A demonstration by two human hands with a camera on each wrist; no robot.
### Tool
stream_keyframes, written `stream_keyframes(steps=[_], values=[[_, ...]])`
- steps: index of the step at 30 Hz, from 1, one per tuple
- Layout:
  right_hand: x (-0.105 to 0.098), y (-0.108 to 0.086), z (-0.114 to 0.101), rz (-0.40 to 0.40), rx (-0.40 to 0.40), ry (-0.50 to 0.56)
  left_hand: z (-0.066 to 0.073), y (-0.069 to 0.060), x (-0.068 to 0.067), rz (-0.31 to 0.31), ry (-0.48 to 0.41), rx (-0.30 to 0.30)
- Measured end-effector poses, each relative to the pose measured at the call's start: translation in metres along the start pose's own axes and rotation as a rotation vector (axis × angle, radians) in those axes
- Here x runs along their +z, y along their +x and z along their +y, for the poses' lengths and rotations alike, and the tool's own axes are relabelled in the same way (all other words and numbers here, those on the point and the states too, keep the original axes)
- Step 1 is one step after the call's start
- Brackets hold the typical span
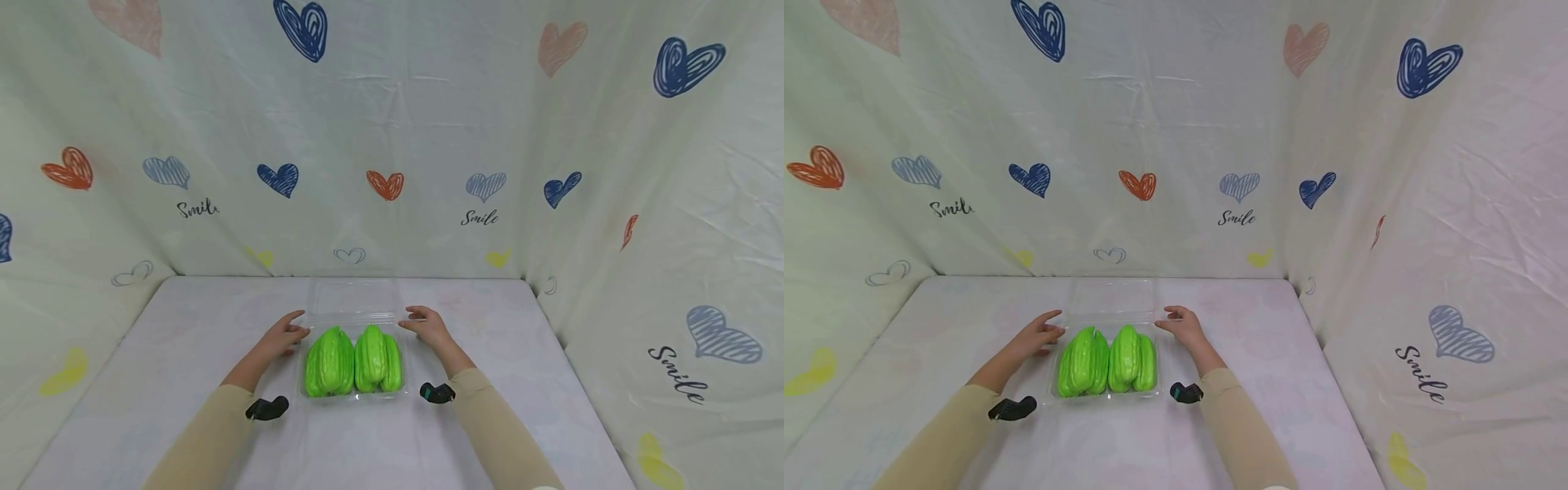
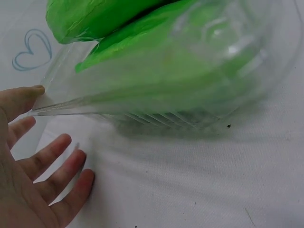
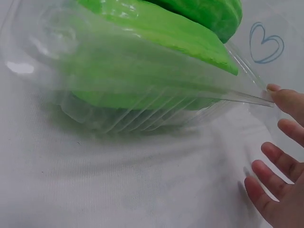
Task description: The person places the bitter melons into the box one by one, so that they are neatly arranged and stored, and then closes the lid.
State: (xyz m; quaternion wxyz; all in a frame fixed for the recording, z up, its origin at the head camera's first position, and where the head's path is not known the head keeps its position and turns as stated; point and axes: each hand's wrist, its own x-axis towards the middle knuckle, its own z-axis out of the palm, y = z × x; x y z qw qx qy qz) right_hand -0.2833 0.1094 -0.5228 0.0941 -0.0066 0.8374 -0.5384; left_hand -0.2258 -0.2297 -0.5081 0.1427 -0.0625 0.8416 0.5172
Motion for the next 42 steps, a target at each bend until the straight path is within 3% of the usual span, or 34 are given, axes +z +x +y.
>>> stream_keyframes(steps=[12, 29, 42], values=[[-0.002, 0.0047, 0.0011, -0.096, -0.001, -0.041, -0.0031, 0.0039, 0.0015, -0.005, -0.004, -0.007], [-0.0025, 0.0044, 0.0013, -0.123, 0.004, -0.015, 0.0005, 0.0005, 0.0024, 0.0, -0.038, 0.002], [-0.0011, 0.0031, 0.0062, -0.118, -0.052, 0.022, 0.0001, 0.0007, 0.0044, 0.036, -0.04, 0.005]])
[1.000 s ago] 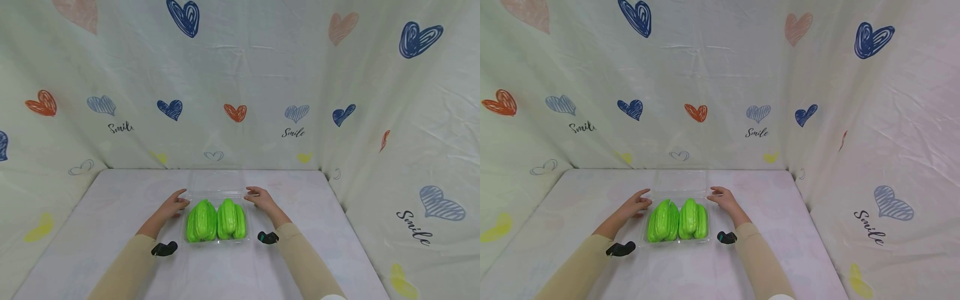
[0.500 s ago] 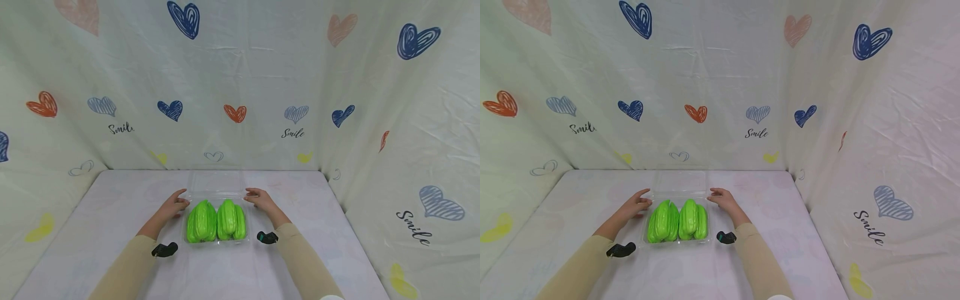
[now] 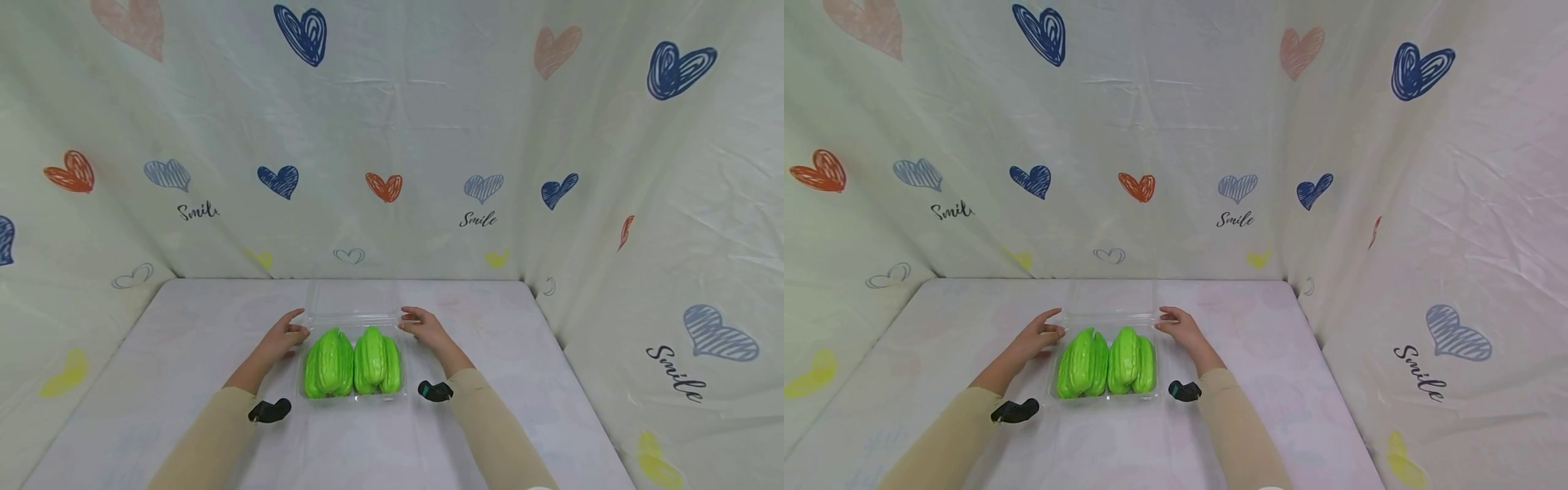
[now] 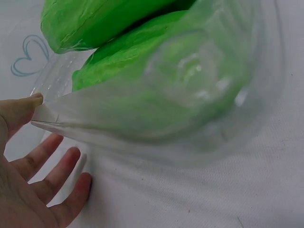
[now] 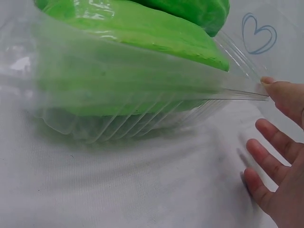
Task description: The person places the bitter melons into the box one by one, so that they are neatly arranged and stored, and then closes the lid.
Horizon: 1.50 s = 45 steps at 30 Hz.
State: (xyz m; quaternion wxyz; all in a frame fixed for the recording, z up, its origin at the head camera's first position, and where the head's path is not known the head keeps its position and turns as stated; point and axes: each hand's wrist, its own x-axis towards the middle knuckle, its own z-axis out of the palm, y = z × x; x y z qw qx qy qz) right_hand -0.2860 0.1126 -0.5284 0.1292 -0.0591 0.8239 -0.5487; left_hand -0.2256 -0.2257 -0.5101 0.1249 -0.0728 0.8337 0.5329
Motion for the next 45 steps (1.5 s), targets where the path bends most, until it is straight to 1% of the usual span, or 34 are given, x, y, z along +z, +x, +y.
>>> stream_keyframes(steps=[8, 12, 21, 25, 29, 36, 40, 45], values=[[0.002, -0.001, 0.0, 0.007, -0.013, 0.0, 0.0, -0.002, 0.0, 0.009, 0.001, 0.005], [0.002, -0.001, -0.002, 0.02, -0.012, -0.001, 0.001, -0.003, 0.001, 0.012, -0.004, -0.004], [0.004, -0.002, -0.008, 0.049, 0.013, 0.017, 0.004, -0.006, 0.002, 0.024, -0.038, 0.0], [0.005, -0.002, -0.008, 0.057, 0.008, 0.026, 0.005, -0.008, 0.003, 0.026, -0.065, 0.007], [0.006, -0.002, -0.009, 0.07, -0.008, 0.035, 0.006, -0.008, 0.002, 0.028, -0.082, 0.029], [0.008, -0.004, -0.017, 0.083, -0.013, 0.061, 0.007, -0.005, 0.002, 0.044, -0.053, 0.086], [0.008, -0.004, -0.02, 0.097, -0.035, 0.075, 0.008, -0.004, 0.001, 0.055, -0.055, 0.114], [0.009, -0.002, -0.024, 0.105, -0.041, 0.087, 0.009, -0.003, 0.001, 0.058, -0.059, 0.126]])
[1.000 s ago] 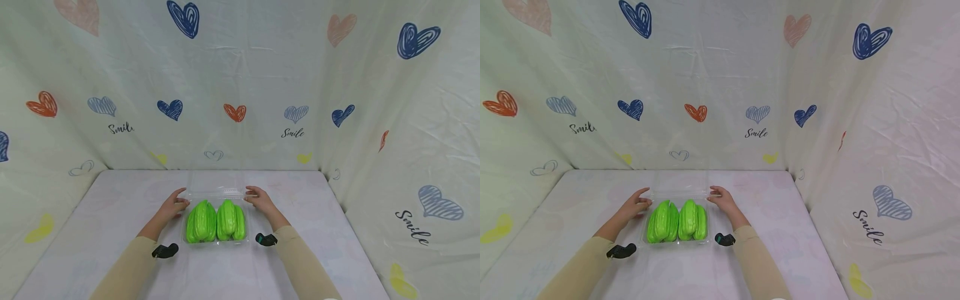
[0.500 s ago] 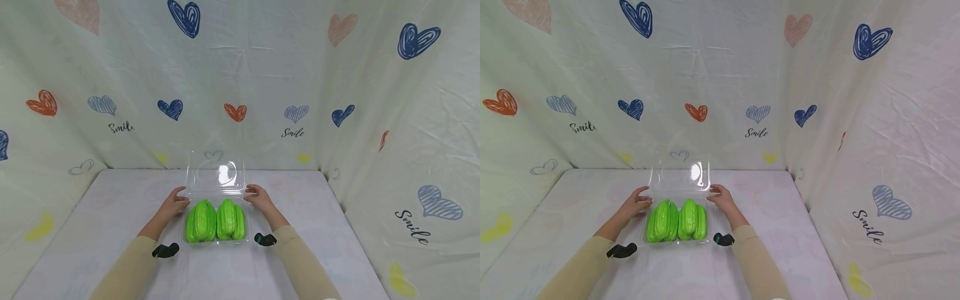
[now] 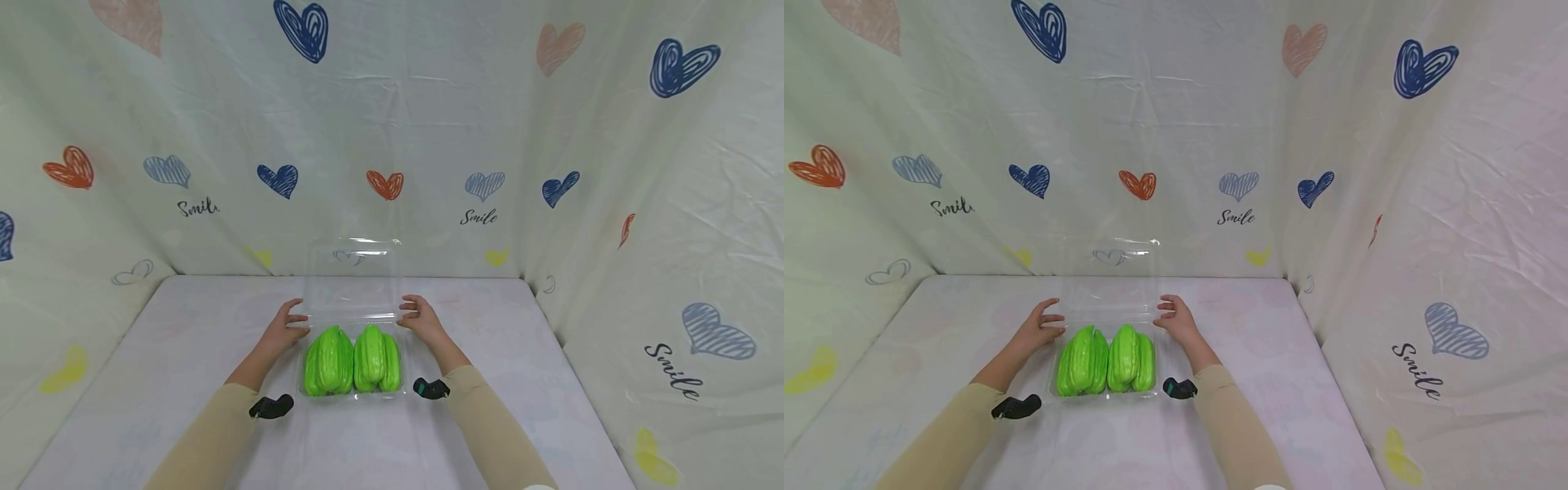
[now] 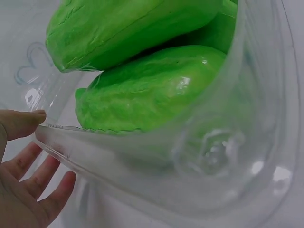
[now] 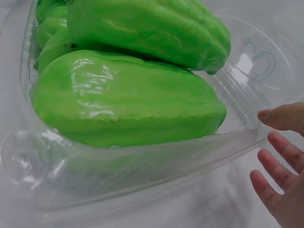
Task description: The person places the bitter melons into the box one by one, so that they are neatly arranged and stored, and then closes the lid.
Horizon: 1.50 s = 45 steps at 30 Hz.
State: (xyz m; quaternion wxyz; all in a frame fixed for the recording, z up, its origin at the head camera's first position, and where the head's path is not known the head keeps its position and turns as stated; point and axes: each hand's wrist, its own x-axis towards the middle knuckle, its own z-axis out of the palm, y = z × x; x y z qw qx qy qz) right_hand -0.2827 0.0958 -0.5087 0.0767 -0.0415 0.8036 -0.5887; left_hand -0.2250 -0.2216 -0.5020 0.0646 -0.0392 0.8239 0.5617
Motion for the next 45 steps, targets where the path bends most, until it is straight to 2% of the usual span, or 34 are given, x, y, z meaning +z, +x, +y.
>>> stream_keyframes(steps=[11, 18, 25, 31, 40, 45], values=[[0.001, 0.005, -0.014, 0.002, -0.002, 0.022, 0.007, 0.002, -0.004, 0.006, -0.027, -0.007], [0.002, 0.008, -0.021, 0.02, -0.01, 0.049, 0.013, 0.005, -0.008, 0.009, -0.051, 0.03], [0.0, 0.006, -0.029, 0.026, -0.04, 0.069, 0.019, 0.004, -0.012, 0.004, -0.056, 0.032], [-0.003, 0.002, -0.036, 0.039, -0.061, 0.047, 0.023, 0.004, -0.015, 0.003, -0.074, 0.079], [-0.009, -0.002, -0.042, 0.057, -0.108, 0.004, 0.036, -0.005, -0.019, -0.005, -0.054, 0.134], [-0.011, -0.005, -0.047, 0.067, -0.128, 0.035, 0.043, -0.01, -0.021, -0.023, -0.057, 0.141]])
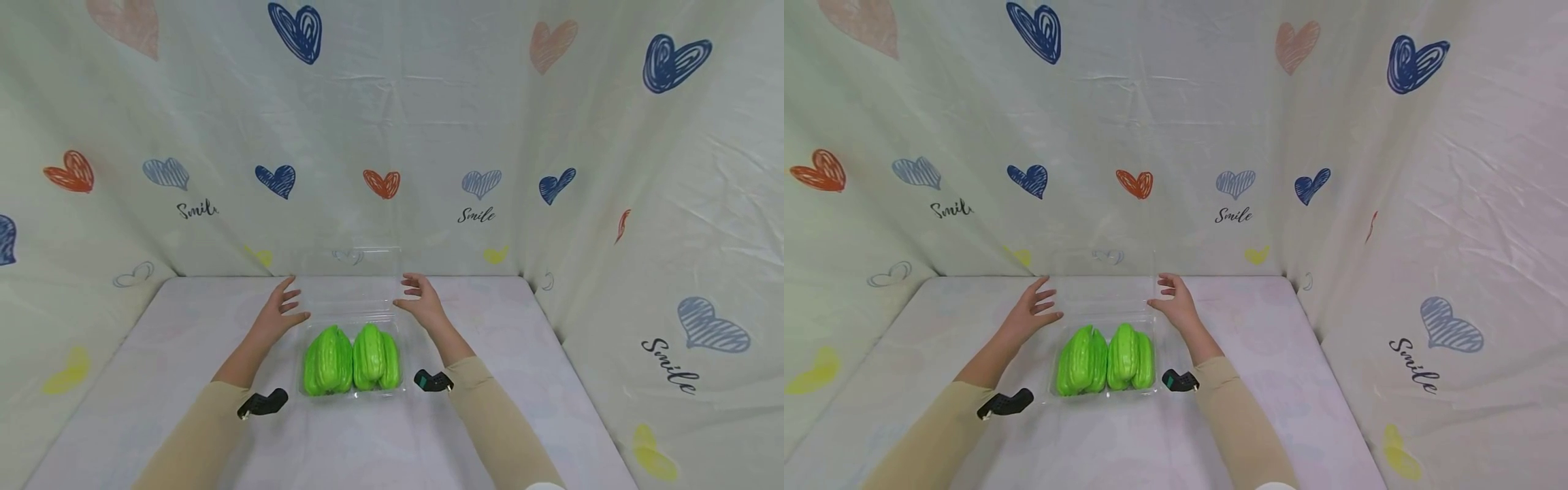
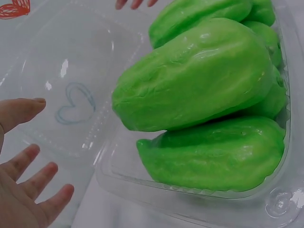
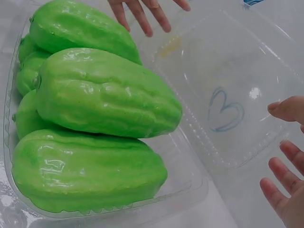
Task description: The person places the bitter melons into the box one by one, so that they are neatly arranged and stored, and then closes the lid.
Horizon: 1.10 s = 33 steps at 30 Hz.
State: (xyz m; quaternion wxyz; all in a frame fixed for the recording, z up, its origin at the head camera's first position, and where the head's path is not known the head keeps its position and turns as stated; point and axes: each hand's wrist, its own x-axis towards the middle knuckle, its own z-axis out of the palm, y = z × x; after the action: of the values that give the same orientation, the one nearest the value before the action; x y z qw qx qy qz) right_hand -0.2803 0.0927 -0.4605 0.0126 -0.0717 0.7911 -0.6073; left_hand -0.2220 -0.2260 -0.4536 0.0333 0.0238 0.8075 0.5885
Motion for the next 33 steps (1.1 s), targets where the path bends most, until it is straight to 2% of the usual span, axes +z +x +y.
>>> stream_keyframes(steps=[9, 25, 33], values=[[-0.004, -0.01, -0.016, 0.016, -0.067, 0.056, 0.017, -0.014, -0.003, 0.002, -0.006, 0.039], [-0.008, -0.033, -0.026, 0.021, -0.097, 0.117, 0.02, -0.04, 0.001, 0.027, -0.029, 0.092], [-0.008, -0.049, -0.029, 0.028, -0.11, 0.091, 0.026, -0.058, 0.004, 0.037, -0.04, 0.071]])
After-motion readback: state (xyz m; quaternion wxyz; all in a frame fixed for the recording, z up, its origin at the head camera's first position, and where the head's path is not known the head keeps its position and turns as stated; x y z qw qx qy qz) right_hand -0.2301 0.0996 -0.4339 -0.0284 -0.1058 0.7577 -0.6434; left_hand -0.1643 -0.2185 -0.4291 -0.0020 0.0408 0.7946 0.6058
